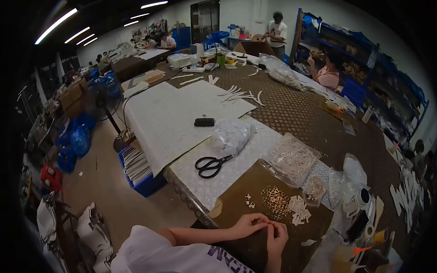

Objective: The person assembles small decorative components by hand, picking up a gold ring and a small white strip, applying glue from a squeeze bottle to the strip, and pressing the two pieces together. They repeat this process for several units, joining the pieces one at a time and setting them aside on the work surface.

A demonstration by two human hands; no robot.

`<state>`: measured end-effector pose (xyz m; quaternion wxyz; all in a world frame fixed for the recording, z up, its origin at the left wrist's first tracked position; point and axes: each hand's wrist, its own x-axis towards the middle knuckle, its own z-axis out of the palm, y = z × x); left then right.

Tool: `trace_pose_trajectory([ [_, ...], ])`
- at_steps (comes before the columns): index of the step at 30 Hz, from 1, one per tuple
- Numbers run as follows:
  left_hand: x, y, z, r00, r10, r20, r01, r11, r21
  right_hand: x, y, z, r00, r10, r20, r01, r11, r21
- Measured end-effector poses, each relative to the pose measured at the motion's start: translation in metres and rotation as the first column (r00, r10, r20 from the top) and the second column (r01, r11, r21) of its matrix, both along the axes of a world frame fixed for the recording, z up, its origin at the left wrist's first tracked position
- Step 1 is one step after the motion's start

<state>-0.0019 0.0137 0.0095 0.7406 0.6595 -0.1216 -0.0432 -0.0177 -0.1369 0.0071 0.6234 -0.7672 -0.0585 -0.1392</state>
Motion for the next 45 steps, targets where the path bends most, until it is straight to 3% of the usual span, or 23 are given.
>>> trace_pose_trajectory([
  [3,0.001,0.004,0.006,0.999,-0.014,-0.046,0.014,1.000,0.001,0.004,0.000,-0.004,0.996,-0.004,-0.088,0.007,0.999,0.040],
  [15,0.010,-0.001,-0.012,0.992,-0.057,-0.113,0.041,0.989,-0.140,0.005,-0.004,-0.004,0.984,0.055,-0.170,-0.038,0.994,0.099],
  [24,0.009,0.000,-0.005,0.974,-0.116,-0.195,0.084,0.983,-0.164,0.007,-0.007,0.001,0.993,0.058,-0.102,-0.062,0.997,-0.038],
  [30,0.001,-0.008,0.017,0.996,0.020,0.087,-0.034,0.986,0.164,0.003,-0.008,0.006,0.997,-0.009,-0.071,0.006,0.999,-0.043],
  [33,0.012,-0.010,0.024,0.992,-0.079,-0.099,0.091,0.988,0.122,0.005,-0.012,0.004,1.000,-0.019,0.000,0.019,1.000,-0.016],
  [36,0.023,-0.012,0.017,0.909,-0.213,-0.360,0.164,0.973,-0.162,0.003,-0.012,0.012,1.000,-0.005,-0.019,0.005,1.000,0.021],
  [39,0.012,-0.019,0.023,0.998,-0.040,-0.041,0.045,0.989,0.142,0.005,-0.014,0.000,0.998,-0.058,-0.012,0.059,0.998,0.033],
  [42,0.011,-0.019,0.037,0.993,-0.042,0.107,0.012,0.965,0.262,0.005,-0.014,-0.006,0.996,-0.076,-0.047,0.078,0.996,0.049],
  [45,0.018,-0.014,0.035,0.997,-0.062,-0.054,0.070,0.987,0.147,0.006,-0.013,-0.003,0.999,-0.031,-0.026,0.031,0.999,0.016],
])
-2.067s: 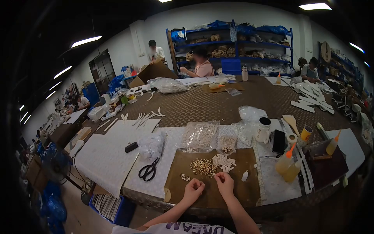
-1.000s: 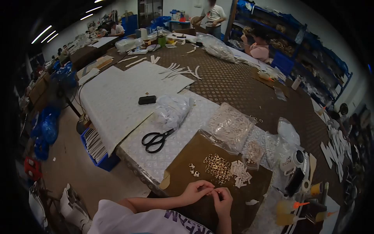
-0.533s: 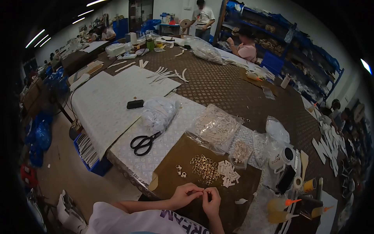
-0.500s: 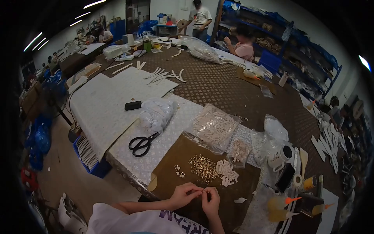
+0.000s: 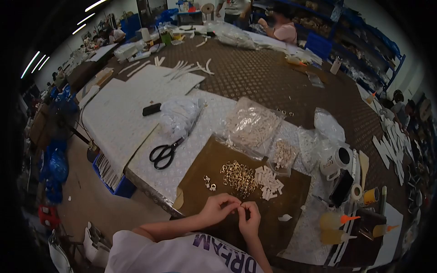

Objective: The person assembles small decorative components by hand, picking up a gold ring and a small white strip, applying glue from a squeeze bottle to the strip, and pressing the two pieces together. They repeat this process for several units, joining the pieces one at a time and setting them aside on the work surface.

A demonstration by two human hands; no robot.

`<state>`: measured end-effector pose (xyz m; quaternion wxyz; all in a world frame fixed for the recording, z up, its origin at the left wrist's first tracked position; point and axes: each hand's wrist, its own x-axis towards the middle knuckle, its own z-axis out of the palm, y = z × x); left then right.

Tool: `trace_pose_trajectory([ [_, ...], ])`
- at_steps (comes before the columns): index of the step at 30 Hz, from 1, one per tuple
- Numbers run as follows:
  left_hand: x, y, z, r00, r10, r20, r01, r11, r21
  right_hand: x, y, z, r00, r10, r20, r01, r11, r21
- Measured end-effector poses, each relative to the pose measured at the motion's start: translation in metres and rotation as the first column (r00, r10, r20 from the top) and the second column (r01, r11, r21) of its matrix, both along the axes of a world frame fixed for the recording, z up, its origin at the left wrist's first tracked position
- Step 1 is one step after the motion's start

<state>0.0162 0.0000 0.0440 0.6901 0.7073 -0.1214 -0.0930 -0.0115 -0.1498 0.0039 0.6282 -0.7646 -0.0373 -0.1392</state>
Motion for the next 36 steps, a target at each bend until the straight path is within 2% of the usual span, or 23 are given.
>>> trace_pose_trajectory([
  [1,0.003,0.003,-0.004,0.998,-0.010,-0.065,0.006,0.999,-0.050,0.001,0.001,0.003,1.000,0.002,0.004,-0.002,1.000,-0.029],
  [3,0.011,0.016,-0.011,1.000,-0.001,-0.020,0.002,1.000,0.027,0.004,0.008,0.011,1.000,-0.013,0.027,0.015,0.995,-0.097],
  [4,0.013,0.022,-0.016,0.996,0.086,0.021,-0.086,0.996,0.019,0.002,0.008,0.007,1.000,-0.004,0.028,0.007,0.992,-0.128],
  [5,0.014,0.029,-0.014,0.983,0.171,0.069,-0.173,0.985,0.016,-0.001,0.011,0.011,0.998,-0.040,-0.052,0.037,0.998,-0.058],
  [7,0.023,0.052,-0.011,0.948,0.246,0.203,-0.287,0.936,0.206,0.000,0.012,0.010,0.989,-0.096,-0.115,0.099,0.995,0.020],
  [9,0.026,0.068,-0.002,0.929,0.317,0.189,-0.362,0.884,0.295,0.002,0.009,0.008,0.985,-0.128,-0.116,0.134,0.990,0.040],
  [13,0.035,0.082,-0.020,0.888,0.297,0.351,-0.424,0.824,0.375,0.003,0.016,0.014,0.952,-0.158,-0.261,0.212,0.958,0.194],
  [18,0.045,0.076,-0.017,0.914,0.067,0.400,-0.244,0.879,0.410,0.007,0.020,0.021,0.920,-0.173,-0.351,0.257,0.943,0.211],
  [20,0.048,0.077,-0.021,0.911,-0.087,0.404,-0.114,0.886,0.449,0.017,0.026,0.031,0.927,-0.180,-0.329,0.270,0.929,0.252],
  [21,0.047,0.076,-0.025,0.898,-0.110,0.426,-0.106,0.886,0.452,0.024,0.028,0.033,0.930,-0.183,-0.318,0.275,0.921,0.276],
  [24,0.044,0.078,-0.028,0.885,-0.141,0.444,-0.097,0.877,0.471,0.046,0.025,0.027,0.952,-0.195,-0.234,0.243,0.950,0.196],
  [27,0.048,0.078,-0.007,0.845,-0.164,0.509,-0.147,0.844,0.516,0.063,0.025,0.036,0.915,-0.109,-0.389,0.239,0.923,0.301],
  [30,0.063,0.068,-0.004,0.827,-0.165,0.538,-0.173,0.836,0.521,0.069,0.022,0.032,0.893,-0.076,-0.443,0.251,0.903,0.349],
  [36,0.082,0.041,-0.010,0.871,-0.176,0.459,-0.163,0.777,0.608,0.066,0.010,0.021,0.911,0.018,-0.412,0.190,0.868,0.459],
])
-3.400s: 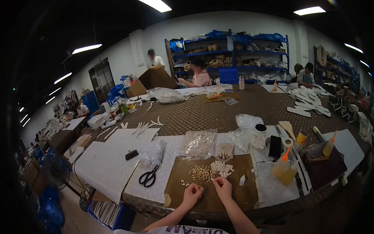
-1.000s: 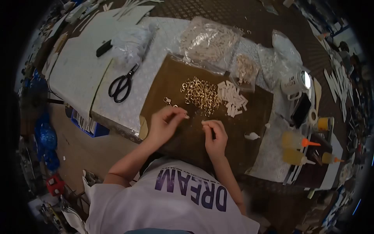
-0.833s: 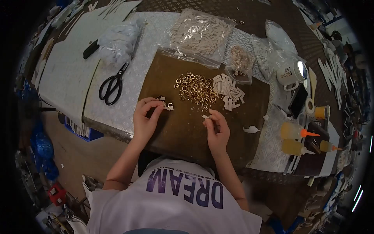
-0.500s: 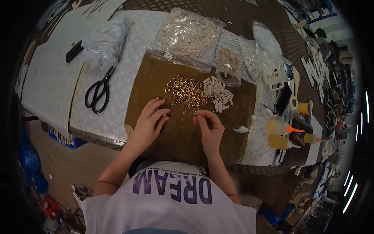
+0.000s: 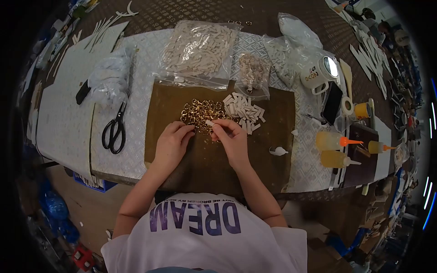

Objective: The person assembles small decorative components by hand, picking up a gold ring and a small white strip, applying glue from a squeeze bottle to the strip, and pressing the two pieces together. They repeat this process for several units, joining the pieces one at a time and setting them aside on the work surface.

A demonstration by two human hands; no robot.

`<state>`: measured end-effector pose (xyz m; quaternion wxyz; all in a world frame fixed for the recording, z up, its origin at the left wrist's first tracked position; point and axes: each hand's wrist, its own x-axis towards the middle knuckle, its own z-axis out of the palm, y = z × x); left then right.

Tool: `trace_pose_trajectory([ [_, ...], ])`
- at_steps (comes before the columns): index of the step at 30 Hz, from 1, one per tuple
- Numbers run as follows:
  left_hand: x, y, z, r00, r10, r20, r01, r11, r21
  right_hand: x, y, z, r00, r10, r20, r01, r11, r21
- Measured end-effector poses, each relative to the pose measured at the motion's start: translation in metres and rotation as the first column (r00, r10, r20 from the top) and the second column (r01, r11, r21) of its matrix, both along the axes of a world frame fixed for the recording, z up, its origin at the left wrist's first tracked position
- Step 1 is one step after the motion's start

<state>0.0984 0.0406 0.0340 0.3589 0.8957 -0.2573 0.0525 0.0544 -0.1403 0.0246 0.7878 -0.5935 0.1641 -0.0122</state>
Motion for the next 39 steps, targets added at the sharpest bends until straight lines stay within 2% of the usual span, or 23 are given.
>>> trace_pose_trajectory([
  [7,0.004,-0.006,0.009,0.998,-0.041,-0.055,0.043,0.999,0.029,-0.008,0.001,0.011,0.997,0.023,0.075,-0.034,0.989,0.144],
  [10,0.009,-0.008,0.010,0.996,-0.059,-0.073,0.064,0.996,0.057,-0.012,0.002,0.011,0.995,0.027,0.095,-0.041,0.987,0.154],
  [16,0.022,-0.011,0.019,0.966,-0.135,-0.219,0.157,0.984,0.088,-0.014,-0.001,0.015,0.992,-0.004,0.122,-0.014,0.989,0.146],
  [18,0.021,-0.013,0.022,0.971,-0.110,-0.211,0.124,0.991,0.052,-0.013,-0.002,0.012,0.990,-0.020,0.138,-0.001,0.988,0.152],
  [19,0.019,-0.014,0.023,0.973,-0.098,-0.209,0.107,0.994,0.033,-0.013,-0.002,0.012,0.989,-0.028,0.145,0.005,0.988,0.155],
  [22,0.008,-0.018,0.026,0.870,-0.033,-0.492,-0.147,0.935,-0.322,-0.013,0.000,0.014,0.989,-0.061,0.131,0.042,0.989,0.142],
  [25,-0.001,-0.020,0.030,0.730,-0.316,-0.607,-0.300,0.649,-0.699,-0.014,0.003,0.010,0.987,-0.006,0.159,-0.006,0.997,0.079],
  [28,-0.011,-0.018,0.030,0.686,-0.369,-0.628,-0.325,0.616,-0.718,-0.017,0.004,0.010,0.986,0.088,0.144,-0.089,0.996,-0.004],
  [34,-0.027,-0.007,0.029,0.625,-0.442,-0.643,-0.369,0.559,-0.742,-0.023,0.005,0.024,0.966,0.209,0.154,-0.220,0.974,0.057],
  [37,-0.032,0.003,0.027,0.557,-0.509,-0.657,-0.381,0.546,-0.746,-0.032,0.005,0.027,0.966,0.230,0.120,-0.244,0.962,0.120],
  [39,-0.034,0.008,0.028,0.469,-0.589,-0.658,-0.407,0.517,-0.753,-0.036,0.006,0.027,0.963,0.252,0.093,-0.263,0.955,0.139],
])
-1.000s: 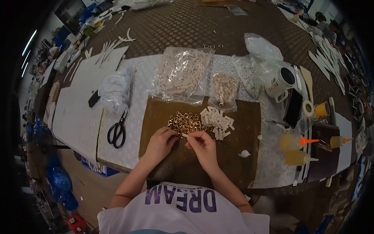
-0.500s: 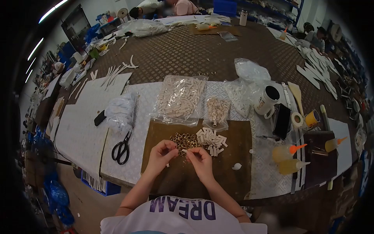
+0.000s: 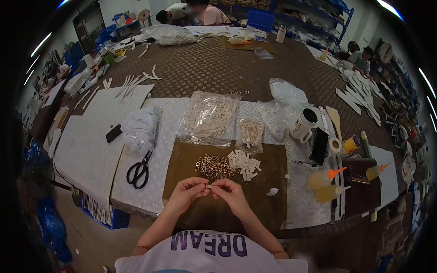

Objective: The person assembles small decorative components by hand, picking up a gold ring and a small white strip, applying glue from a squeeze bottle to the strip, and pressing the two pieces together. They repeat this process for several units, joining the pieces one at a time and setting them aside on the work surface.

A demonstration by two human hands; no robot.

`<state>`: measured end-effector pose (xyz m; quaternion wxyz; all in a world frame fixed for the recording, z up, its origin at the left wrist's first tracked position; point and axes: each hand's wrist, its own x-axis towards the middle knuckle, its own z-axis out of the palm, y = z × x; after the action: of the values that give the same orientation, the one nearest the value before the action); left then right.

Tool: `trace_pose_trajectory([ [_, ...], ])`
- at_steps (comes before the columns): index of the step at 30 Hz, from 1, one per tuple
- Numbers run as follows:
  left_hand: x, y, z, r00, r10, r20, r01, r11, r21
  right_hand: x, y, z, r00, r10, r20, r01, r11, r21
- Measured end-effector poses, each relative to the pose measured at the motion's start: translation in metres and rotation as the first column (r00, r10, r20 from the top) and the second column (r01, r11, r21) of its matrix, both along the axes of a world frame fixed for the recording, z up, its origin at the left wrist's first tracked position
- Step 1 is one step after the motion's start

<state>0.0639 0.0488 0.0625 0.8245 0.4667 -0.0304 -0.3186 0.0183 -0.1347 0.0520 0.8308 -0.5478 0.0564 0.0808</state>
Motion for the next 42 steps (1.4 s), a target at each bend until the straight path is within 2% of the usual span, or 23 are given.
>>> trace_pose_trajectory([
  [4,-0.005,0.002,0.002,0.995,-0.094,-0.034,0.093,0.995,-0.030,-0.007,0.001,-0.005,0.998,0.016,-0.065,-0.010,0.996,0.092],
  [7,-0.009,0.002,0.000,0.995,-0.097,-0.033,0.096,0.994,-0.046,-0.011,0.004,0.001,0.998,0.007,-0.062,-0.002,0.997,0.078],
  [10,-0.010,0.004,-0.006,0.991,-0.134,0.014,0.135,0.991,-0.007,-0.015,0.006,0.001,0.997,-0.020,0.076,0.025,0.998,-0.059],
  [14,-0.013,0.005,-0.004,0.982,-0.119,0.144,0.108,0.990,0.088,-0.024,0.010,0.012,0.993,-0.034,0.109,0.056,0.977,-0.207],
  [17,-0.019,0.000,-0.012,0.956,-0.076,0.285,0.017,0.979,0.202,-0.028,0.008,0.010,0.991,-0.009,0.136,0.056,0.939,-0.340],
  [20,-0.021,-0.003,-0.012,0.966,-0.073,0.249,0.025,0.982,0.189,-0.029,0.007,0.011,0.994,-0.025,0.103,0.057,0.942,-0.329],
  [24,-0.022,-0.006,-0.007,0.995,-0.094,0.022,0.092,0.993,0.076,-0.034,0.003,0.001,0.991,-0.072,0.109,0.103,0.947,-0.305],
  [26,-0.026,-0.011,-0.012,0.998,-0.051,0.027,0.047,0.991,0.125,-0.037,0.000,-0.001,0.987,-0.077,0.142,0.127,0.913,-0.387],
  [30,-0.030,-0.018,-0.015,0.995,-0.074,0.063,0.057,0.971,0.230,-0.046,-0.004,-0.003,0.985,-0.140,0.097,0.163,0.940,-0.299],
  [31,-0.031,-0.021,-0.017,0.995,-0.073,0.069,0.054,0.970,0.238,-0.048,-0.005,-0.005,0.987,-0.154,0.035,0.158,0.950,-0.268],
  [34,-0.029,-0.028,-0.022,0.999,-0.048,0.005,0.046,0.974,0.220,-0.056,-0.013,-0.012,0.974,-0.191,0.120,0.223,0.889,-0.400],
  [37,-0.026,-0.034,-0.024,0.992,-0.039,-0.122,0.065,0.975,0.214,-0.072,-0.024,-0.019,0.839,-0.507,0.195,0.543,0.790,-0.284],
  [38,-0.025,-0.035,-0.025,0.987,-0.038,-0.155,0.070,0.976,0.205,-0.079,-0.036,-0.034,0.751,-0.561,0.348,0.659,0.662,-0.356],
  [40,-0.023,-0.038,-0.028,0.974,-0.046,-0.223,0.088,0.979,0.183,-0.088,-0.052,-0.038,0.589,-0.661,0.465,0.805,0.431,-0.408],
  [42,-0.022,-0.039,-0.032,0.970,-0.055,-0.236,0.098,0.980,0.175,-0.090,-0.069,-0.045,0.572,-0.646,0.505,0.800,0.303,-0.518],
])
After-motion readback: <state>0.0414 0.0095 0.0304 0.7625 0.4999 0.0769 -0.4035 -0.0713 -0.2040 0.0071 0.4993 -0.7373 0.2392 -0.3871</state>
